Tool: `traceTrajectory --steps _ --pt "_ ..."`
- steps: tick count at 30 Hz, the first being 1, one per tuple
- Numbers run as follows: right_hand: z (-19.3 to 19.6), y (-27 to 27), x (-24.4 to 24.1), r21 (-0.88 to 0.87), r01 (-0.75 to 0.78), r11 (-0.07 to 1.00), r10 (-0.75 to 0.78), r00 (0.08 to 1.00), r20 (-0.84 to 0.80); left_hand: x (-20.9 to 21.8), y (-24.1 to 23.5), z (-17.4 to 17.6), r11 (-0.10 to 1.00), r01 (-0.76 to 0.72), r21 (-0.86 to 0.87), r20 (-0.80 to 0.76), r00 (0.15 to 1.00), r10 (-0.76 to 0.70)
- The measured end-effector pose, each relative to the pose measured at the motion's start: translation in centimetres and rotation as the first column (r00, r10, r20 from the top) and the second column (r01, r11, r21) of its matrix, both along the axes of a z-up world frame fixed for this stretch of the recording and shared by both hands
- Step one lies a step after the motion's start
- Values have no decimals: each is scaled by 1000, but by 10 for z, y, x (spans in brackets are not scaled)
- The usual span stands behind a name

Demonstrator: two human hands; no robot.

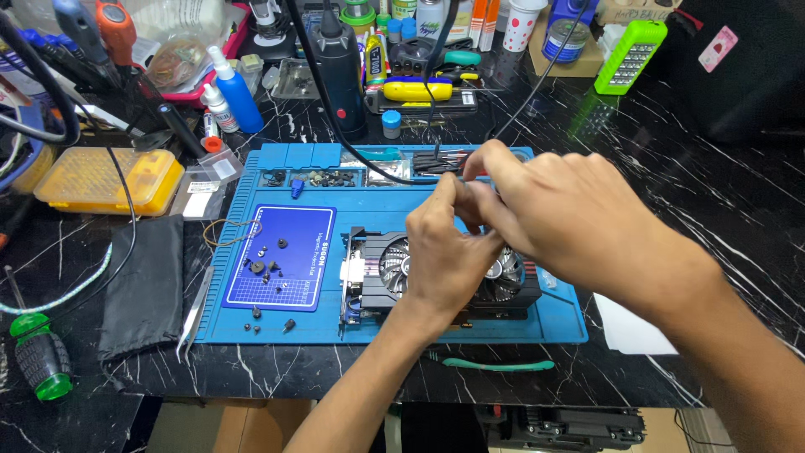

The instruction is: The person uses a soldering iron to apply heat to the center of a graphics card fan, then uses tweezers to remove a small plastic cap. They repeat the process on the second fan, applying heat and removing the cap. Finally, they use a toothbrush to clean the fan blades.

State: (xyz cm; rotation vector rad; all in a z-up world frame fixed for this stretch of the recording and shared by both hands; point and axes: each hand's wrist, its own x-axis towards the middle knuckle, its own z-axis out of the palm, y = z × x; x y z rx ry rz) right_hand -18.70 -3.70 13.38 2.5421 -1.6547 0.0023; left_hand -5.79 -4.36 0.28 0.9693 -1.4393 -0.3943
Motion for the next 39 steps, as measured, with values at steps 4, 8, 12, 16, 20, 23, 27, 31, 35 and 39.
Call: traceTrajectory --steps 4,8,12,16,20,23,27,31,35,39 --pt "19 10 -5 262 -13 965 7 1000 25 18 -4 2 943 330 -34 30 944 -329" --pt "32 8 -9 320 -21 947 21 1000 1 30 -2 3 790 600 127 41 792 -608" --pt "44 8 -2 410 206 889 -189 979 -81 26 -5 4 876 475 86 65 875 -481" --pt "30 7 -9 276 153 949 -149 988 -34 17 -5 8 940 337 45 42 940 -339" --pt "22 13 -1 131 117 984 -108 991 -76 1 -7 -3 996 42 -82 63 997 -36" --pt "-5 1 -9 -64 78 995 -86 986 -140 -5 -9 -2 998 -23 -52 70 997 27" --pt "6 0 -7 8 87 996 -87 996 -26 3 -10 11 970 233 72 12 972 -235" --pt "28 0 -9 246 98 964 -111 993 41 18 -12 3 857 504 107 81 855 -513" --pt "43 -2 -11 502 168 848 -246 965 92 23 -12 4 773 608 182 -35 790 -612" --pt "41 3 -5 401 215 891 -250 967 38 19 -10 9 942 319 102 25 946 -323"
